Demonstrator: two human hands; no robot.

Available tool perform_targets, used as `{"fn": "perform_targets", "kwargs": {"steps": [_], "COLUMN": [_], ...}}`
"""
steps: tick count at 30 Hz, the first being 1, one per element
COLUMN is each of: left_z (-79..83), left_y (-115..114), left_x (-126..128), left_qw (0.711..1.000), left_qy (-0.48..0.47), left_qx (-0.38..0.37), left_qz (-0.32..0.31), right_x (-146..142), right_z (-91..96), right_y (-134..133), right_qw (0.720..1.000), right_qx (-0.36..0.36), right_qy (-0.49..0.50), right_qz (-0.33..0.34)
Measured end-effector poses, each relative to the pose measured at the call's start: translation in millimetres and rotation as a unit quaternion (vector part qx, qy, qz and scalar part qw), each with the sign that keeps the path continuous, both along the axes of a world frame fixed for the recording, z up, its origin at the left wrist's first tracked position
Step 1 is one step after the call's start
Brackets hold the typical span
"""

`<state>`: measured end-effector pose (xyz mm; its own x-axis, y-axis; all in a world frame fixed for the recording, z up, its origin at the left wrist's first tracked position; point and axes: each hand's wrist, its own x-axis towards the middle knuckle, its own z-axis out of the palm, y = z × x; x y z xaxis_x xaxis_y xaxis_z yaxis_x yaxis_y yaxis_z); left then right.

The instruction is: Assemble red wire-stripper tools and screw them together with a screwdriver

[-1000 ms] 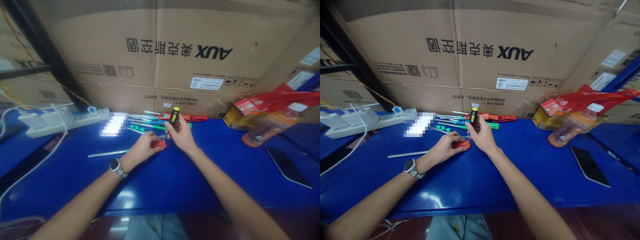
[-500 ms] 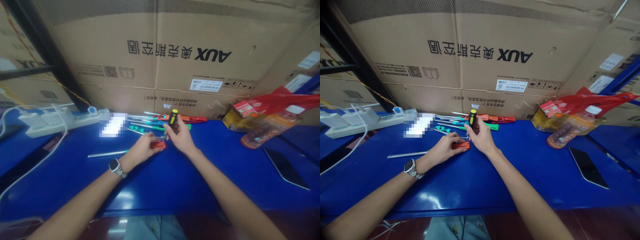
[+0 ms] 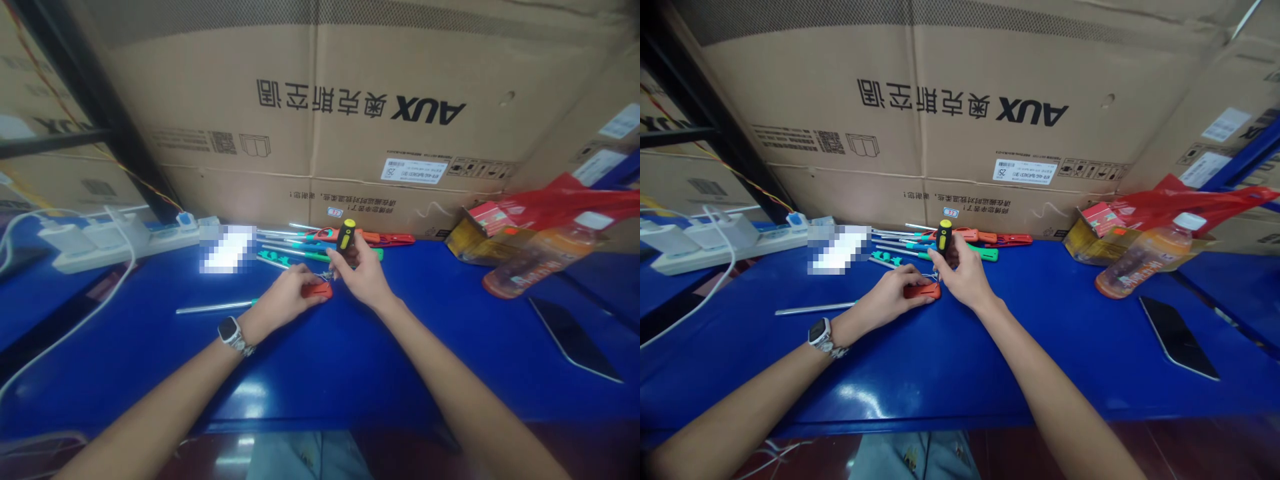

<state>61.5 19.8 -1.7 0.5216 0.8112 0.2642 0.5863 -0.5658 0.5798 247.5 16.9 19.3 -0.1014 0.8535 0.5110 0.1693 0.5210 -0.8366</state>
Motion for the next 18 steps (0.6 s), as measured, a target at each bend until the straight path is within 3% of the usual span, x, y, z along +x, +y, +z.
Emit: {"fn": "perform_targets", "kwargs": {"steps": [6,13,18], "left_z": [-0.9,5.4,8.5], "left_y": [-0.8,-3.1,-2.2], "left_x": [-0.7,3.2,4.8], "left_qw": [1.000,0.997,0.997], "left_qy": [0.007,-0.049,-0.072], "left_qx": [-0.003,0.049,0.003], "left_qz": [-0.003,0.023,0.040], "right_x": [0.7,-3.0,-7.3], "right_z": [1.0,5.2,8.3], "right_y": [-0.8,-1.6,-4.4], "right_qw": [1.000,0.999,0.997], "right_qx": [0.005,0.003,-0.006], "right_qy": [-0.021,0.041,0.080], "right_qz": [0.000,-0.011,-0.001]}}
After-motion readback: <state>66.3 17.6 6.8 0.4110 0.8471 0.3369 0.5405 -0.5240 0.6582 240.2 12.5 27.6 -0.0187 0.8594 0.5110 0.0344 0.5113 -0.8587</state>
